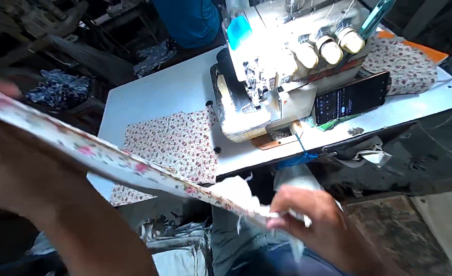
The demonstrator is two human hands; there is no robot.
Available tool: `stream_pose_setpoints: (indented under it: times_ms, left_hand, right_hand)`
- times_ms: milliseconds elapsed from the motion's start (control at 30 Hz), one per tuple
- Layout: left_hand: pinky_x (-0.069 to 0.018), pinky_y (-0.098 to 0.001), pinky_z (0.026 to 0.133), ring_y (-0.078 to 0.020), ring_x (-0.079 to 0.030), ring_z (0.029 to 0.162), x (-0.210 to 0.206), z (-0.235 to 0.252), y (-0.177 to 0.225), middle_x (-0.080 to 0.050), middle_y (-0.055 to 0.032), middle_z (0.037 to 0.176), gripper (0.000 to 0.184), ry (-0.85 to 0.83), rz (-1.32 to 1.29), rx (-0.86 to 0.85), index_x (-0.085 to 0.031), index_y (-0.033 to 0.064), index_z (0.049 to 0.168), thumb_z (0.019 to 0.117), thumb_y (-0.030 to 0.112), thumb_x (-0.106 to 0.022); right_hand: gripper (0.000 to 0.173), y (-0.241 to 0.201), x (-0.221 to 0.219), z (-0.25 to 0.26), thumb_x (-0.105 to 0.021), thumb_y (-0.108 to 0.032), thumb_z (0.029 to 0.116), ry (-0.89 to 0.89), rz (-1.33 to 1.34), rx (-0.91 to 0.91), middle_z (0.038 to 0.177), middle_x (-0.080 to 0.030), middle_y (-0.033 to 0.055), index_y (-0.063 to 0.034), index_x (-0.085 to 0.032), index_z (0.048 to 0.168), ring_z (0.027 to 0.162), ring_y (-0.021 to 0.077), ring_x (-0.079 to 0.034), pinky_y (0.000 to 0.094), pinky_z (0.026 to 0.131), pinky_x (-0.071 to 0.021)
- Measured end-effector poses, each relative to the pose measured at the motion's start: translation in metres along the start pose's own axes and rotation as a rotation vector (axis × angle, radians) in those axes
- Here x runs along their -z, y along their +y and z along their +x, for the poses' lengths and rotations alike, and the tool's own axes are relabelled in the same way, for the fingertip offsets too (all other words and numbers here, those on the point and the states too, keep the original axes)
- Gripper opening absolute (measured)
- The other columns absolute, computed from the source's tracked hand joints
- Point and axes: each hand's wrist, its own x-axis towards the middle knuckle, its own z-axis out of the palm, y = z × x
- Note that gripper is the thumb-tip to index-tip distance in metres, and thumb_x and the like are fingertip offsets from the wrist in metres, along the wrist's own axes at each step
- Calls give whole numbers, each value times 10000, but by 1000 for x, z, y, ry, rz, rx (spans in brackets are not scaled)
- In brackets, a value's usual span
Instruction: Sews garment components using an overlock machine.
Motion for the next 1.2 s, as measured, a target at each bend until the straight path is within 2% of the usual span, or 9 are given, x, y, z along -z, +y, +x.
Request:
stream_pose_setpoints:
  times_ms: [133,233,333,433,633,800,967,1100,1200]
  left_hand:
    - [-529,-221,842,-15,-633,943,-76,90,-43,-669,26,1032,197,-285,17,-343,-659,52,1160,1058,191,-564]
    - [-487,-147,754,59,-574,792,-176,60,17,-671,-13,940,206,-600,123,-71,-676,-32,1081,1002,138,-591]
    - [-522,-174,776,30,-617,801,-211,18,-8,-691,-45,947,193,-741,75,88,-679,-26,1099,1004,124,-603]
    - [-521,-152,803,42,-627,845,-209,-6,-15,-686,-30,968,177,-693,35,95,-668,-4,1101,1016,134,-596]
    - [-457,-110,741,44,-575,800,-192,-12,9,-687,-67,938,204,-542,105,-244,-663,-53,1058,1032,139,-598]
    - [-423,-135,711,4,-554,781,-187,-15,21,-666,-112,892,226,-548,141,-358,-648,-62,1015,1041,153,-586]
    - [-418,-118,702,33,-535,771,-178,-15,27,-663,-91,899,233,-522,99,-375,-642,-62,1022,1048,158,-573]
    - [-409,-105,694,45,-525,770,-172,-16,26,-646,-72,886,237,-502,79,-382,-645,-66,1036,1050,159,-570]
    - [-407,-102,688,51,-522,766,-169,-17,27,-641,-64,878,237,-484,65,-378,-645,-66,1031,1050,158,-569]
  right_hand:
    - [313,-18,-2,-5,-645,-280,1021,39,112,11,730,-626,63,-2,-638,876,648,17,-573,121,576,-447]
    - [331,16,-10,-16,-629,-350,1016,113,-55,-196,715,-636,6,-56,-689,875,614,-5,-549,129,559,-441]
    - [299,66,-15,-36,-608,-358,984,116,-471,-359,804,-683,43,-94,-724,905,701,172,-658,326,592,-527]
    - [250,86,-9,-34,-628,-252,989,144,-565,-341,1012,-710,129,-51,-742,1085,929,305,-691,429,787,-578]
    - [489,90,-17,27,-714,-438,930,285,-345,-271,1173,-696,121,-40,-708,1214,1066,233,-672,399,899,-555]
    - [472,86,-35,58,-739,-496,883,327,-326,-295,981,-686,61,-71,-718,1087,893,203,-663,393,736,-536]
    - [178,82,-34,57,-704,-184,911,335,-353,-285,912,-673,44,-83,-707,1058,799,170,-637,334,691,-516]
    - [115,79,-29,48,-669,-158,946,303,-308,-337,845,-652,19,-91,-728,1018,620,108,-548,279,556,-455]
    - [130,76,-26,45,-662,-182,976,278,-315,-341,884,-685,25,-95,-745,1025,689,122,-614,299,617,-510]
